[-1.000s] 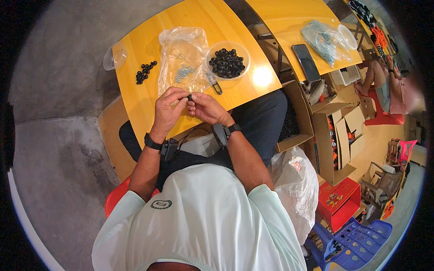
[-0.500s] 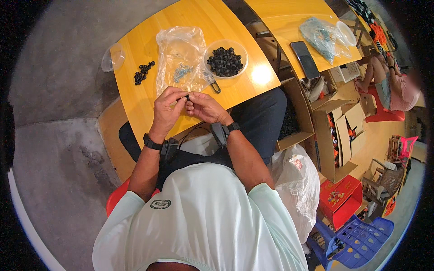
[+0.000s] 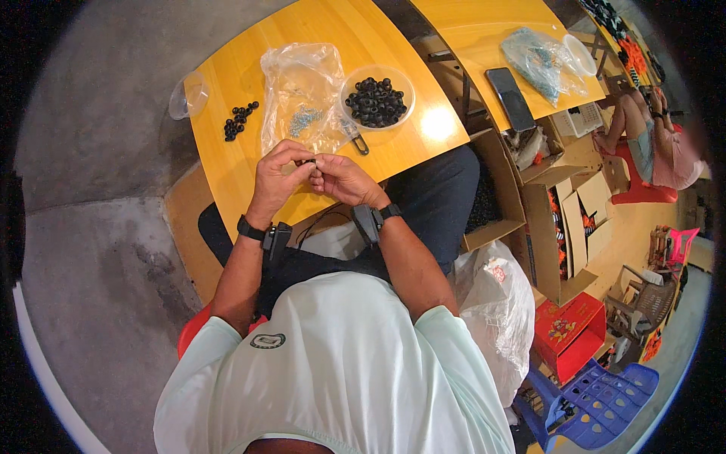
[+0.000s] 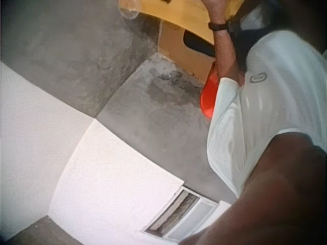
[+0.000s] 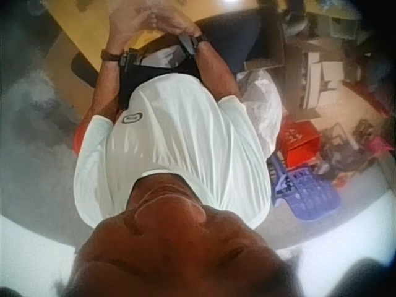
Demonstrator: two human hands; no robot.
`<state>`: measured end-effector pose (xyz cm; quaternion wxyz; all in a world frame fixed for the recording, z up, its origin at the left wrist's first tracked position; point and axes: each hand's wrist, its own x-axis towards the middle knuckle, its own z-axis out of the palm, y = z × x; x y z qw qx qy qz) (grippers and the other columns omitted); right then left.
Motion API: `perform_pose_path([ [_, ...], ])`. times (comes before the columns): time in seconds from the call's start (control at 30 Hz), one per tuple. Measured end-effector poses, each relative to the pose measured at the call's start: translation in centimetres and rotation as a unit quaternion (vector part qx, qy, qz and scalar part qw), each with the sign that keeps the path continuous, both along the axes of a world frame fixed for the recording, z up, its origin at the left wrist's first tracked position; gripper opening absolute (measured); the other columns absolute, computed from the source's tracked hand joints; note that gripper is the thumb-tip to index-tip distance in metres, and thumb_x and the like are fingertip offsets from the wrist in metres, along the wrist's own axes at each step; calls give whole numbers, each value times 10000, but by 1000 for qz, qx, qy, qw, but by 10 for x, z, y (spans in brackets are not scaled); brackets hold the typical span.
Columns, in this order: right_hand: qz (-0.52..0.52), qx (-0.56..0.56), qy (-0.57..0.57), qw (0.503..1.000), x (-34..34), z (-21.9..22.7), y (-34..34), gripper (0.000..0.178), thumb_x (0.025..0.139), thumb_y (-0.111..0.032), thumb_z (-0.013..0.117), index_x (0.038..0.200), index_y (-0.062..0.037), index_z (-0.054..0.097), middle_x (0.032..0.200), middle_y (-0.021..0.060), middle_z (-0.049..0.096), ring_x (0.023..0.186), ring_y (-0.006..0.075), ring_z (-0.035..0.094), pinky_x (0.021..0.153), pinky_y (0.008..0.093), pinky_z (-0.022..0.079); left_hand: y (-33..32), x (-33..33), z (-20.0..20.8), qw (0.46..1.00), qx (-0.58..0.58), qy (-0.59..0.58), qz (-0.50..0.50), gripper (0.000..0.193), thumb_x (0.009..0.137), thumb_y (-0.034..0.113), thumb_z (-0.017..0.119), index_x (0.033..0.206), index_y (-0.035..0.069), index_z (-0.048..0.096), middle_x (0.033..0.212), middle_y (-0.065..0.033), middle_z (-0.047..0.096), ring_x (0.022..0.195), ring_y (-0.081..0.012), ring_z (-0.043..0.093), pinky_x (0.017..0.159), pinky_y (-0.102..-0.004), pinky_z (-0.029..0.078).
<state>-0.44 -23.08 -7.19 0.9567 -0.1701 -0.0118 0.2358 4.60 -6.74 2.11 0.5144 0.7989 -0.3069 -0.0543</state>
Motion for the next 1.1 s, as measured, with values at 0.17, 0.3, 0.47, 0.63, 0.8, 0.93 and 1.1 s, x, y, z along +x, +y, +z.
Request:
perform_pose_path([
  [0.17,-4,-18,-2,1000,-2,0,0,218,1000,-250,591,1094,-53,606,858,-3,581,797,114,536,723,270,452,2,-1,-11,993,-57,106,-1,176,843,10,713,1014,-30,710,1044,-62,614,890,-122,639,767,-241,539],
  [0.3,-2,-9,4,1000,-1,2,-1,209,1003,-249,586,1086,-59,606,857,-7,575,799,112,536,727,272,450,-1,-9,-5,983,-77,167,16,210,859,14,701,1060,-45,693,1099,-69,603,923,-136,651,778,-240,556],
  [0.47,-8,3,9,1000,-1,5,0,203,1003,-252,585,1083,-67,606,860,-16,559,791,109,528,727,272,449,0,-17,0,992,-66,101,23,208,890,6,652,1089,-47,682,1146,-83,606,950,-158,656,802,-256,556],
  [0.63,-4,0,6,1000,-1,4,1,203,1003,-252,586,1089,-70,606,860,-16,558,788,108,525,726,274,452,2,-14,-6,998,-33,31,40,199,880,-3,646,1071,-14,699,1079,-104,654,986,-183,654,852,-288,524],
  [0.8,-5,-6,5,1000,0,1,-1,209,1003,-256,586,1092,-67,606,864,-11,566,787,112,531,726,276,456,-3,-15,-3,998,-31,0,51,178,855,-12,656,1026,3,707,1039,-116,673,982,-225,652,867,-311,513],
  [0.93,-1,1,7,1000,0,1,0,213,1005,-255,580,1095,-64,604,864,-2,577,782,119,542,733,282,462,-7,-16,4,995,10,-90,41,173,820,-22,671,988,11,699,1008,-113,668,942,-268,639,819,-342,518],
  [1.1,-10,-5,7,1000,1,-3,0,199,1009,-252,570,1070,-66,605,864,9,584,770,129,549,738,291,467,-10,-13,6,989,33,-141,38,180,801,-24,674,975,19,690,981,-111,665,908,-295,628,791,-369,519],
])
